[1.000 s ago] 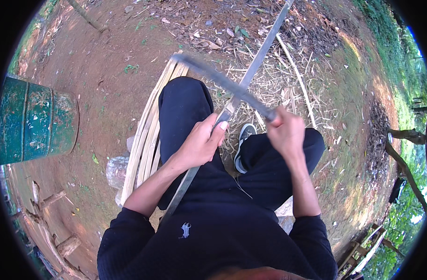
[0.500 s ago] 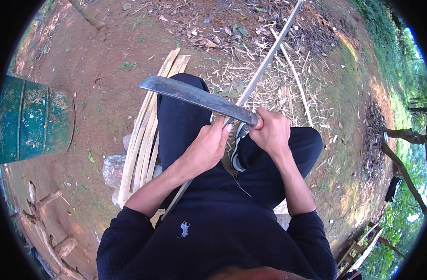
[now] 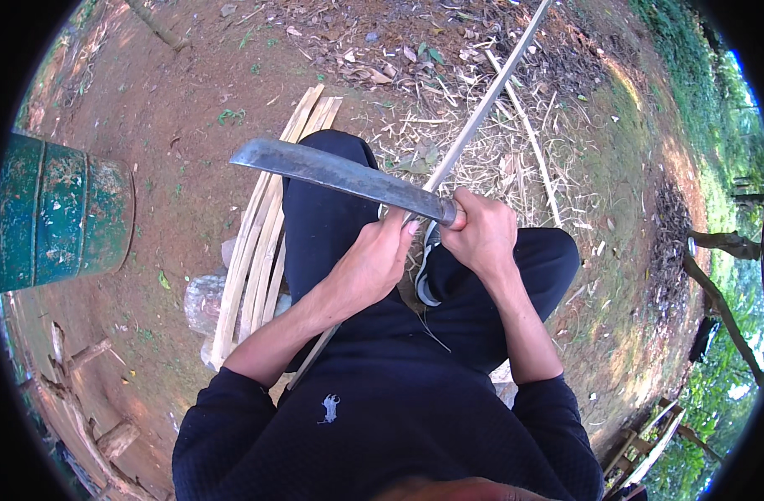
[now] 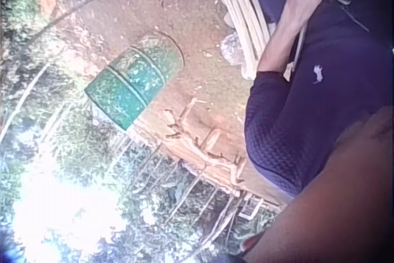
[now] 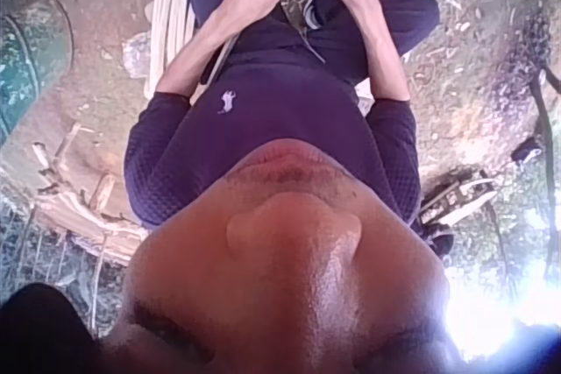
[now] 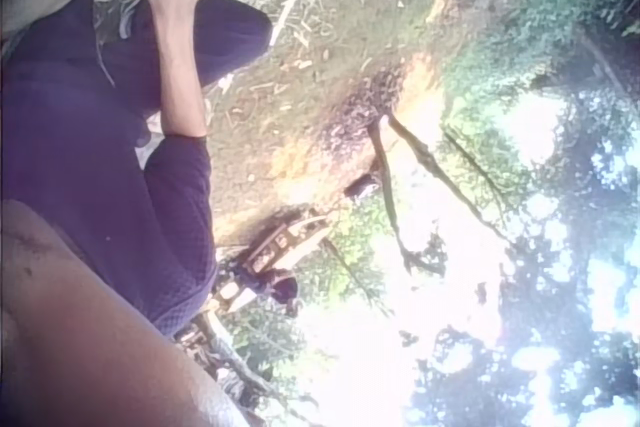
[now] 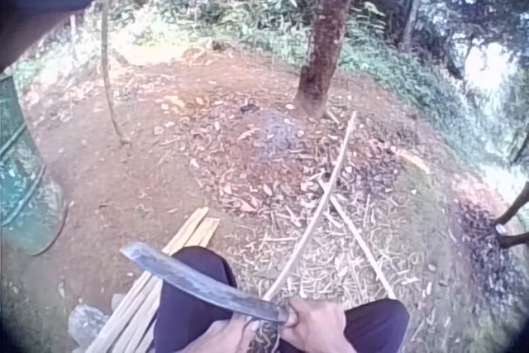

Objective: The person shapes a strip of bamboo by repeatedly drawing a large blade along its length to remove thin shavings.

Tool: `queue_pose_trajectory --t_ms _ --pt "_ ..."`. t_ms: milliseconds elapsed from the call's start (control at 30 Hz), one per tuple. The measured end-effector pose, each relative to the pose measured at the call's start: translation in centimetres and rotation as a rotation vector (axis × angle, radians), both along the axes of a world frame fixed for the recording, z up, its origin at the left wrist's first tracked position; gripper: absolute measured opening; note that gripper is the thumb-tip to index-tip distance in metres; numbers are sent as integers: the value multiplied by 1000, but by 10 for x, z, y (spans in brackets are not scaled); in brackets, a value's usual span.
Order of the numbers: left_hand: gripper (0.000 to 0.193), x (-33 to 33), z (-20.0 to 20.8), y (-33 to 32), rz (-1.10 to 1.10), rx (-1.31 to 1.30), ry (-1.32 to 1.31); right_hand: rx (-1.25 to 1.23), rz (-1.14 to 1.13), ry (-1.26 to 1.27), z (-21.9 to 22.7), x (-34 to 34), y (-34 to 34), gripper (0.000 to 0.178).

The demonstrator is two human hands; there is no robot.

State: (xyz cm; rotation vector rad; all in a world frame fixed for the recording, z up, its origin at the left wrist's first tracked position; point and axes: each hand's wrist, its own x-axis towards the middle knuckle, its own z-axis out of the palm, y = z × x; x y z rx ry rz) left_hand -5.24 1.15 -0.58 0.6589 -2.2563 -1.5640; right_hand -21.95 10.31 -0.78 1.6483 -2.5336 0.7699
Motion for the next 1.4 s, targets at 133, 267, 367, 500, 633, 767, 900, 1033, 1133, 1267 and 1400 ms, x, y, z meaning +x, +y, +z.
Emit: queue_pose_trajectory --t_ms 133,267,367,500,633,767,900,1033,1133,1267,1400 --pt "27 4 -11 2 -2 -38 50 -8 65 102 -4 -5 1 16" --pt "24 4 -21 5 2 -64 132 -31 114 171 -11 -10 3 20" --pt "18 8 -15 5 0 -14 53 8 78 167 -16 -22 9 20" --pt "13 19 -6 1 -17 -4 -19 28 -56 199 -33 -66 27 17" --pt "14 17 -13 5 -29 -8 -6 67 -25 256 -23 -72 36 16" --pt "15 10 -11 8 -60 16 -43 56 1 214 -10 -48 30 15" --pt "14 5 -15 16 -90 -71 70 -58 114 268 12 -32 8 17" --pt "15 15 3 8 -124 5 -57 -37 85 360 16 -54 21 24" --pt "15 19 2 12 -109 -30 -11 -37 126 339 8 -70 29 28" --pt "15 20 0 12 -106 -72 30 -75 117 378 0 -85 36 27" --pt "15 37 10 4 -61 0 -161 -72 -215 389 -14 -138 65 9"
